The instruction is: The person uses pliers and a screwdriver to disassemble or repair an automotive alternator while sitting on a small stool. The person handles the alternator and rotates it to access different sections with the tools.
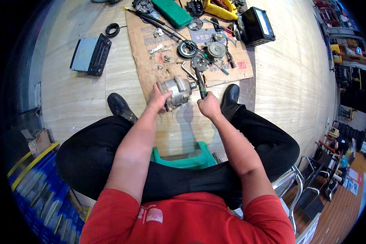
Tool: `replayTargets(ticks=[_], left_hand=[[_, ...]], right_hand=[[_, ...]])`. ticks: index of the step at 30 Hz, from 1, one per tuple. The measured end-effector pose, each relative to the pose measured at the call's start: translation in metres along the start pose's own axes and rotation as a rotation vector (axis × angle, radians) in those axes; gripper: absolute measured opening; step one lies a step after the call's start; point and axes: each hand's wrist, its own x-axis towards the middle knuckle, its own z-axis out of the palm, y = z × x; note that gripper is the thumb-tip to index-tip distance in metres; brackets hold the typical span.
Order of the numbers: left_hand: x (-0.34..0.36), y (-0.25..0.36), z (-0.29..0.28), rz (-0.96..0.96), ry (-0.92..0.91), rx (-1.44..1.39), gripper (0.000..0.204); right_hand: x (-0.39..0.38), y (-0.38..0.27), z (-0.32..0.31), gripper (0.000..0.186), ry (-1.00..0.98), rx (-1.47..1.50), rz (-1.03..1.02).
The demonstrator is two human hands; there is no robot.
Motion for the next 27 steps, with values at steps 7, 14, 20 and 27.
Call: replayTargets(ticks=[7,14,20,27], left_hand=[[0.047,0.023,-0.044,-0.532,-0.264,-0.438,0.059],[0.049,0.026,-0.046,-0.589,-0.107,-0.437,0.063],[0.052,0.057,-0.048,-0.592,0.12,-0.313,0.066],[0.062,0.105,-0.043,0.097,0.385,0.376,0.054]], right_hand=[[0.001,0.007,0.009,0.045,-0.042,0.026,-0.006],[0.011,0.022,0.022,0.045,-0.036,0.033,-0.002],[0.01,0.023,0.028,0.044,-0.079,0.033,-0.004],[0.014,0.049,0.043,0.046,-0.113,-0.066,0.096]])
